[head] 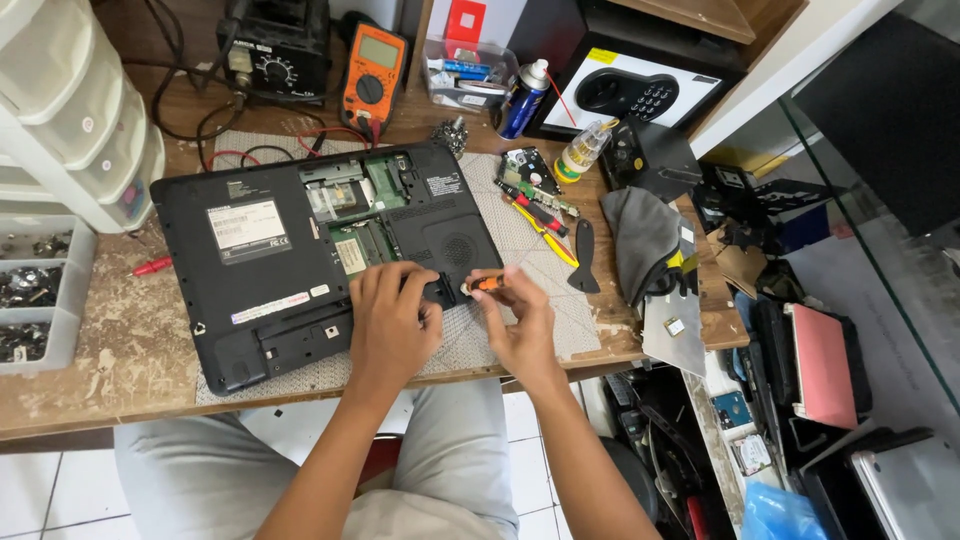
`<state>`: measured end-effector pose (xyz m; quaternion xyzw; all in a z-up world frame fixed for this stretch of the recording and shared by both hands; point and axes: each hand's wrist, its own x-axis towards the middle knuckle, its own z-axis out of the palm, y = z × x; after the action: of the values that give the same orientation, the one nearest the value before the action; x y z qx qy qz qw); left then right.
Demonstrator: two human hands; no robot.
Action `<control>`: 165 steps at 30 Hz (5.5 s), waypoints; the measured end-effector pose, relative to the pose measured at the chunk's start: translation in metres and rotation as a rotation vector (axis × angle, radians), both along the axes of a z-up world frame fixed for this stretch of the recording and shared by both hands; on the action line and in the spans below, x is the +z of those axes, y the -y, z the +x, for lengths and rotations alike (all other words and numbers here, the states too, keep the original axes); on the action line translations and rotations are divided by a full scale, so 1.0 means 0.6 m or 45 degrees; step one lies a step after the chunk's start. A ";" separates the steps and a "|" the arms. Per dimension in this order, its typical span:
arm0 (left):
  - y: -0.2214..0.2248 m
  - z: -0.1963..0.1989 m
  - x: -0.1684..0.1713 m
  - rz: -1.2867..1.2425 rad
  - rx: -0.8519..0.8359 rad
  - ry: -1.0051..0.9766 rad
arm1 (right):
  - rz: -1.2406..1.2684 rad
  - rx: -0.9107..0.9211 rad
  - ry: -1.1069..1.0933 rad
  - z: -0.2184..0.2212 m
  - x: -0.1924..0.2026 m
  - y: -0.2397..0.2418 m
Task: Disassembling a laptop by removing screws and prying open the outer casing to access internal components.
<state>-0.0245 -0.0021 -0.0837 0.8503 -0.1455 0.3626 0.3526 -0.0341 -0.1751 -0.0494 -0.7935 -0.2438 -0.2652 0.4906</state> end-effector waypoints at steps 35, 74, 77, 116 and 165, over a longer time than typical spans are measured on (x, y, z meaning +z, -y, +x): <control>0.000 -0.006 0.015 -0.003 -0.021 -0.081 | -0.116 -0.035 -0.235 0.019 0.018 0.013; 0.004 -0.009 0.038 0.044 -0.020 -0.134 | -0.074 -0.155 -0.049 0.032 -0.015 0.009; -0.001 -0.003 0.077 0.030 -0.034 -0.273 | 0.004 -0.054 -0.001 0.046 -0.048 0.026; -0.181 0.220 0.171 0.833 0.258 -0.042 | -0.337 -0.038 -0.162 0.111 -0.006 0.109; -0.142 0.058 0.266 0.847 0.319 0.579 | 0.145 0.183 -0.119 0.119 0.015 0.126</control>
<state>0.0104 0.0833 0.0758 0.8272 -0.2243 0.5144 -0.0289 0.0372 -0.2508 -0.0402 -0.7563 -0.2615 -0.2055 0.5633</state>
